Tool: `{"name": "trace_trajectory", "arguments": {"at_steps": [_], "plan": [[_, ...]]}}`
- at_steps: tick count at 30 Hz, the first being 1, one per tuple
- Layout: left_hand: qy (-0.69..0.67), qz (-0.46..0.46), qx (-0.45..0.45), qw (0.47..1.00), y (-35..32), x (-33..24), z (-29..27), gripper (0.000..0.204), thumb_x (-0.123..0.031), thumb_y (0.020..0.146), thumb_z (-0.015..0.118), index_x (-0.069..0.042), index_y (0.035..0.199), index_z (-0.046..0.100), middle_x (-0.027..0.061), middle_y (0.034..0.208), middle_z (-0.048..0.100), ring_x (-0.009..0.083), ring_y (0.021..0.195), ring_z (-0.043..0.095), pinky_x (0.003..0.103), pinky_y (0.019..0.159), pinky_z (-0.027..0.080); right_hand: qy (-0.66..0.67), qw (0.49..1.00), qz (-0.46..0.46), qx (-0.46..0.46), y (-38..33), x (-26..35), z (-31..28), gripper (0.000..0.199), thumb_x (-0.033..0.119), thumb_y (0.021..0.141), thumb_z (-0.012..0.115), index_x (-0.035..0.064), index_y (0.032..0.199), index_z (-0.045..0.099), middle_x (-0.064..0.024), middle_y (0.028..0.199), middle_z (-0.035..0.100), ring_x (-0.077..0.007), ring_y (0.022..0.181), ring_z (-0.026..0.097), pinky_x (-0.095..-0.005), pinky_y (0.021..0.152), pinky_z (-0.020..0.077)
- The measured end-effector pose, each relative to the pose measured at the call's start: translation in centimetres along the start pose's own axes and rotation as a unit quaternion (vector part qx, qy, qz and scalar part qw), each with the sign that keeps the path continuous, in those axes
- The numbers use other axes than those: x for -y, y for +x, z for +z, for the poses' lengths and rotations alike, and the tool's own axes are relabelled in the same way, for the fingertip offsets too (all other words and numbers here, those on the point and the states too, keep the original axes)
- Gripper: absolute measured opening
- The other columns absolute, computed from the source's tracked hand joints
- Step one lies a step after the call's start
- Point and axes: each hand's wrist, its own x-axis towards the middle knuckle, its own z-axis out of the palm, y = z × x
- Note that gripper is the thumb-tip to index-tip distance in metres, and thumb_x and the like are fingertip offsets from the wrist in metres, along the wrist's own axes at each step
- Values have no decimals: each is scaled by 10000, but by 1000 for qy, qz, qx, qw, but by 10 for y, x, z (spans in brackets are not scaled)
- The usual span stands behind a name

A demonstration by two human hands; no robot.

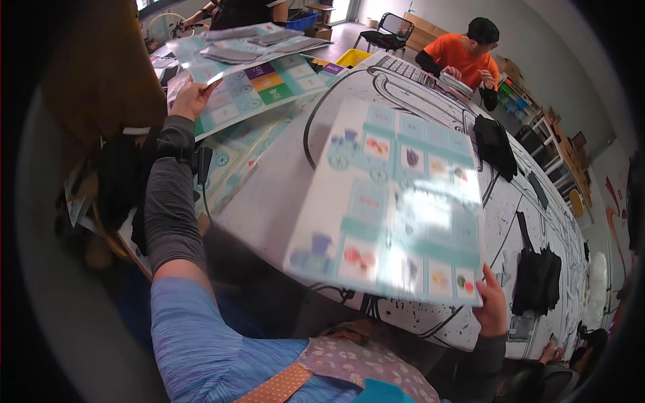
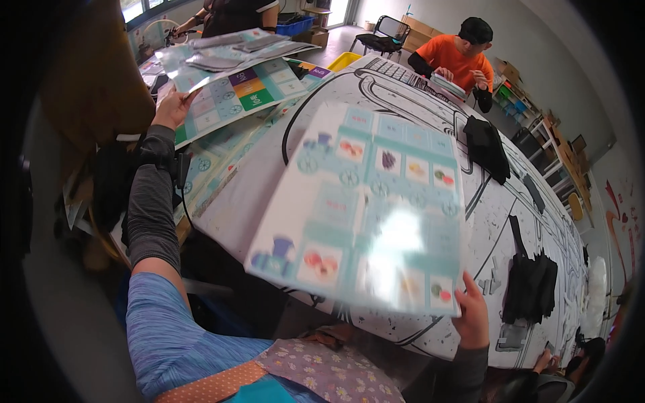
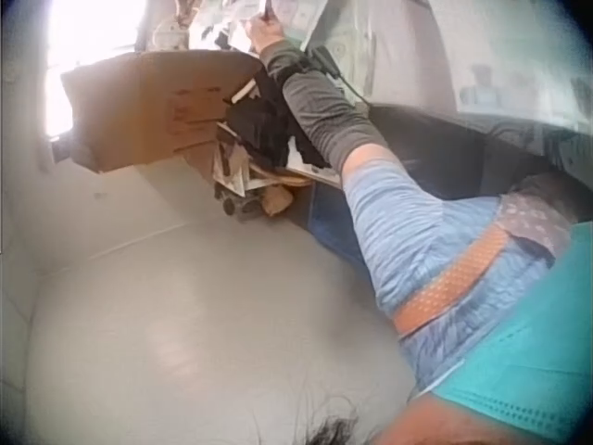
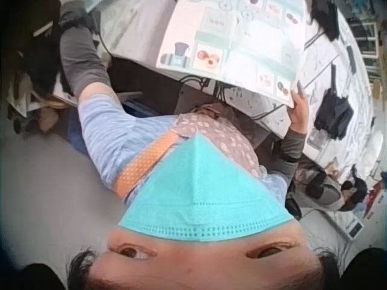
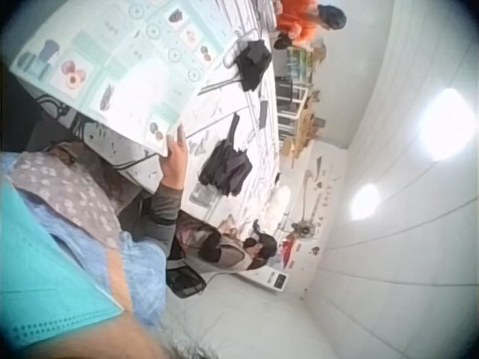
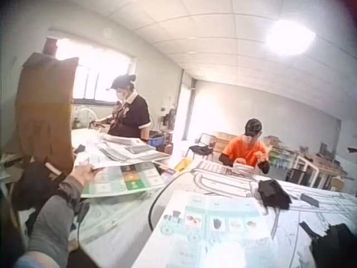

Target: Applying small strips of adhesive tape to the edges of gray felt shoe components using a template sheet.

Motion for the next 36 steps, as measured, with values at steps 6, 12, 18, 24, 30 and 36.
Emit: {"name": "trace_trajectory", "arguments": {"at_steps": [6,12,18,24,30,36], "plan": [[-15,6,17,1000,-35,-66,54,504,149,909,375,29,1396,330,264,1344,467,431,1151,605,363,944,599,-27,986,-35,158,103,26,116,554,24,986,481,53,1519,333,-158,1382,539,-268,1206,594,-410,993,514],[-115,13,26,993,-67,-130,108,336,155,925,454,137,1253,382,332,1291,525,412,1180,606,299,907,618,115,926,-108,344,205,11,330,489,141,1032,467,95,1495,316,-138,1319,569,-248,1143,627,-417,991,526],[-84,48,62,993,-110,-125,128,361,143,925,470,98,1276,399,278,1257,552,407,1143,626,292,883,622,-61,947,-5,317,206,-13,423,484,386,1034,491,50,1379,439,-111,1200,600,-257,1025,647,-349,886,521],[-118,-6,130,984,-159,-75,113,499,136,914,481,46,1398,397,230,1330,519,335,1211,588,258,947,577,-312,850,-9,424,171,-23,290,433,398,1000,574,29,1217,641,-85,1184,673,-177,1012,667,-284,879,515],[-93,-97,143,981,-220,-4,115,542,72,977,454,-23,1497,335,191,1430,474,223,1257,557,199,893,586,-269,929,71,243,108,-6,95,347,288,1019,567,12,1221,630,-72,1095,703,-138,930,669,-254,837,532],[-26,-216,185,958,-295,63,129,588,60,984,410,-38,1543,259,184,1480,438,208,1290,529,222,939,537,9,998,-48,-51,16,-17,-62,273,200,1013,548,-3,1182,615,-107,1053,694,-172,896,679,-283,820,540]]}}
